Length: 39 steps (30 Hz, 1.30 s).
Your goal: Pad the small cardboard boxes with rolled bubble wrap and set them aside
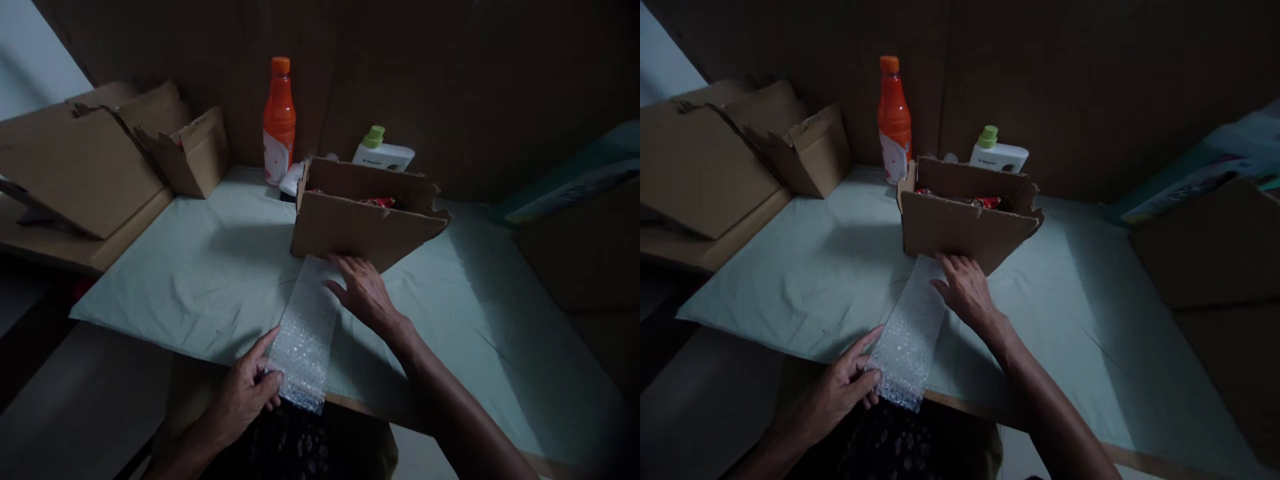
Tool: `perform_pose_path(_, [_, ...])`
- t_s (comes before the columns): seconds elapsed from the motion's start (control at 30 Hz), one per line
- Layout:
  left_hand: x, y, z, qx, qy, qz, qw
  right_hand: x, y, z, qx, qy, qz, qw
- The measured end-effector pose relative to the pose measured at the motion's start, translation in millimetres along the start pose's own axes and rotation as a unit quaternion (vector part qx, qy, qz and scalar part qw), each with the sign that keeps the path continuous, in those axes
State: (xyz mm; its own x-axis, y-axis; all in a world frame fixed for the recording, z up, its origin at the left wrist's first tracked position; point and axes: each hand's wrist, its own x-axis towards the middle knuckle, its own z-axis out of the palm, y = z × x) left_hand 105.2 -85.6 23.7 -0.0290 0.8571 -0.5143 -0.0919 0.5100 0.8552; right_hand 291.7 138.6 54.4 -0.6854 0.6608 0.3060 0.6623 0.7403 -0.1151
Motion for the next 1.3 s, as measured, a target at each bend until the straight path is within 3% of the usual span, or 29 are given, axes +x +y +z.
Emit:
perform_pose_path(0.1, [-2.5, 2.5, -1.1, -0.038, -0.008, -0.014, 0.999, -32.1, -2.1, -25.9, 0.031, -0.003, -0.028, 0.999])
perform_pose_path(0.23, [-1.2, 13.9, -1.7, -0.115, -0.030, -0.025, 0.993, -87.1, -30.1, -53.5, 0.163, -0.156, -0.116, 0.967])
perform_pose_path(0.3, [2.5, 22.1, -0.1, -0.137, -0.049, -0.031, 0.989, -105.6, -51.2, -46.9, 0.224, -0.166, -0.110, 0.954])
perform_pose_path(0.37, [5.6, 28.7, 2.1, -0.136, -0.056, -0.020, 0.989, -113.7, -66.9, -28.1, 0.257, -0.112, -0.072, 0.957])
perform_pose_path(0.43, [5.7, 31.5, 3.9, -0.093, -0.025, 0.024, 0.995, -112.6, -73.2, -5.9, 0.247, -0.044, -0.011, 0.968])
perform_pose_path(0.5, [2.9, 30.2, 4.4, 0.013, 0.044, 0.107, 0.993, -106.4, -72.1, 11.3, 0.214, -0.002, 0.040, 0.976])
perform_pose_path(0.57, [0.1, 26.0, 3.5, 0.161, 0.105, 0.218, 0.957, -99.2, -69.0, 20.2, 0.182, 0.018, 0.059, 0.981])
perform_pose_path(0.67, [3.0, 19.0, 1.6, 0.346, 0.123, 0.373, 0.852, -92.7, -67.6, 23.1, 0.153, 0.021, 0.047, 0.987])
perform_pose_path(0.77, [16.0, 14.5, 0.5, 0.450, 0.090, 0.425, 0.780, -92.9, -68.8, 24.3, 0.133, 0.028, 0.043, 0.990])
perform_pose_path(0.87, [31.6, 13.1, -0.6, 0.491, 0.073, 0.432, 0.753, -98.4, -68.4, 24.9, 0.094, 0.047, 0.056, 0.993])
perform_pose_path(1.07, [45.5, 15.8, -3.6, 0.491, 0.063, 0.459, 0.738, -109.8, -76.2, 1.7, 0.085, 0.086, 0.069, 0.990])
perform_pose_path(1.2, [40.7, 23.3, -0.7, 0.456, 0.057, 0.473, 0.751, -109.8, -87.9, -11.0, 0.133, 0.027, 0.016, 0.991])
perform_pose_path(1.3, [35.3, 29.5, 2.2, 0.442, 0.036, 0.452, 0.774, -111.4, -89.4, -4.8, 0.169, -0.017, 0.013, 0.985])
